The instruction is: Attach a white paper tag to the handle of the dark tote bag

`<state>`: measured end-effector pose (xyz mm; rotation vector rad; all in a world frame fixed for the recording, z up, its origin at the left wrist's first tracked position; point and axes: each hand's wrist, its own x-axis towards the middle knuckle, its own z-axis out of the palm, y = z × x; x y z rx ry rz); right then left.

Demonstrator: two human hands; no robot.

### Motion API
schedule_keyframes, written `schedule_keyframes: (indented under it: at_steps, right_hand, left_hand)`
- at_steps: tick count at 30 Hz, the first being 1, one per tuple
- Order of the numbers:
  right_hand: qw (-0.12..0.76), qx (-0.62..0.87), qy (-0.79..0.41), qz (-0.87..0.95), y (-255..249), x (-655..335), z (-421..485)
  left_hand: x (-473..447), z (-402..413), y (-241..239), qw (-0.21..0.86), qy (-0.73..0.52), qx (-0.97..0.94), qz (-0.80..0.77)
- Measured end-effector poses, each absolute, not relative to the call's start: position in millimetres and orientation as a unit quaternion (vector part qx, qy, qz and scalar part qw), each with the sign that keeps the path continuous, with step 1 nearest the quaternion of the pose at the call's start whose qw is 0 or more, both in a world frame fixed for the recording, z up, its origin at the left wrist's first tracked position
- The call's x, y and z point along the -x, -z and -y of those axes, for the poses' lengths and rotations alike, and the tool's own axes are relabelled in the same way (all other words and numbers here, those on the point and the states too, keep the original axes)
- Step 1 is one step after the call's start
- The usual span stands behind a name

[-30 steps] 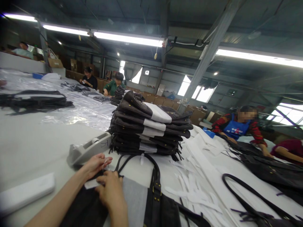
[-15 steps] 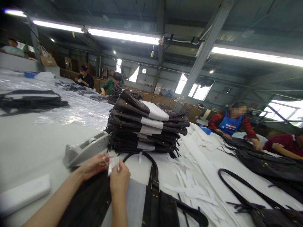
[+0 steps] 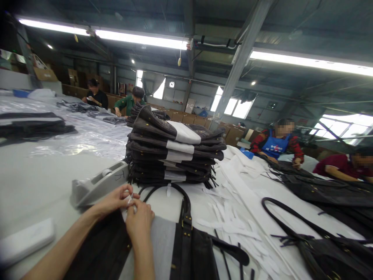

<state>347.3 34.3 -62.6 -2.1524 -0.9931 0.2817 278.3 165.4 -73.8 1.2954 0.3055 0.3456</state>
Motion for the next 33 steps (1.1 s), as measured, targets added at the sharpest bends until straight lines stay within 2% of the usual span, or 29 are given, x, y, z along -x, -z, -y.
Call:
schedule_keyframes:
  at_steps: [7,16,25,30,33]
  right_hand:
    - [0.456,0.799,-0.130,0.369,68.5,-367.3,-30.0]
    - [0.433,0.785,-0.169,0.410,77.9,-378.9,-22.5]
    - [0.407,0.771,-0.194,0.448,69.8,-376.5,-18.2]
    - [0.399,0.781,-0.186,0.443,66.8,-373.1,-17.5]
    - [0.411,0.796,-0.143,0.420,70.9,-372.9,-20.4]
  left_hand:
    - [-277.8,-176.3,76.9,0.737,-0.198,-0.595,-0.253]
    - [-273.6,-174.9,66.3,0.711,-0.212,-0.604,-0.291]
    - [-241.6,-213.9,62.2,0.511,-0.326,-0.632,-0.482]
    - [-235.3,-212.3,42.4,0.449,-0.265,-0.761,-0.386]
    - [-231.5,-197.5,21.1,0.470,-0.197,-0.807,-0.298]
